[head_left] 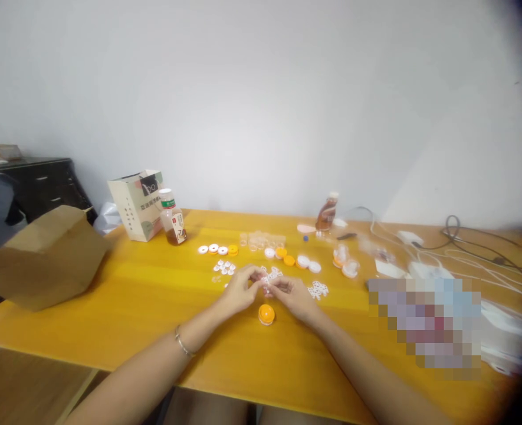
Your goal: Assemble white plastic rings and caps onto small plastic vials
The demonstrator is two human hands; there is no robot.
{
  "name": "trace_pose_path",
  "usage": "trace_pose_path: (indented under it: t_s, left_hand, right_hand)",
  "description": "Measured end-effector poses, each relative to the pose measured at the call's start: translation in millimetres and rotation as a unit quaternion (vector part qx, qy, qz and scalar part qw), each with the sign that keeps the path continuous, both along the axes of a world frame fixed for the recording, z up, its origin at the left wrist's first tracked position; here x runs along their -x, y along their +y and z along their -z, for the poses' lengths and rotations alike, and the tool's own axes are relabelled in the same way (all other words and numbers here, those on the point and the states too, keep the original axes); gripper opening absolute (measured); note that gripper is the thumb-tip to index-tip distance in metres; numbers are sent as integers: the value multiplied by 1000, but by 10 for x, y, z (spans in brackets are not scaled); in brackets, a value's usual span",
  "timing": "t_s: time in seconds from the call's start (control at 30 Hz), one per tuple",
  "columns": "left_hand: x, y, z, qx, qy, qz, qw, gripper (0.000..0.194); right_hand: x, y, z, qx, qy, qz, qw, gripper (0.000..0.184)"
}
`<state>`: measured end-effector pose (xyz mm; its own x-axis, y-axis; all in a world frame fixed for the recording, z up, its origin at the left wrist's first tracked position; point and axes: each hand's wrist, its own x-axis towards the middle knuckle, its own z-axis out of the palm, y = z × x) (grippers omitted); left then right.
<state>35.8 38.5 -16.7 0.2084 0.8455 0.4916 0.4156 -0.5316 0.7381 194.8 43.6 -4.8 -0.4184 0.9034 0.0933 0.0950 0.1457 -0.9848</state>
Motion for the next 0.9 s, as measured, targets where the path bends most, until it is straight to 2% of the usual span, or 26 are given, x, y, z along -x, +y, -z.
trace_pose_path:
  t_s: [0.23, 0.37, 0.53, 0.73, 0.9]
  left_hand:
    - [14, -20, -62, -46, 20, 8, 999, 13]
    - [27, -29, -73, -64, 11, 7, 998, 16]
    - [8, -68, -68, -83, 13, 56, 995, 19]
    - [9, -64, -46, -90, 41, 70, 993, 29]
    - [38, -41, -4, -81, 114, 43, 989, 33]
  right_hand:
    - [16, 2, -2, -9, 21, 11, 1000, 28]
    - [-13, 44, 21, 41, 76, -10, 996, 26]
    - [-69, 104, 60, 88, 138, -35, 986, 22]
    - [-66, 145, 119, 80, 147, 4, 986, 25]
    - [-81, 189, 157, 71, 141, 92, 983, 30]
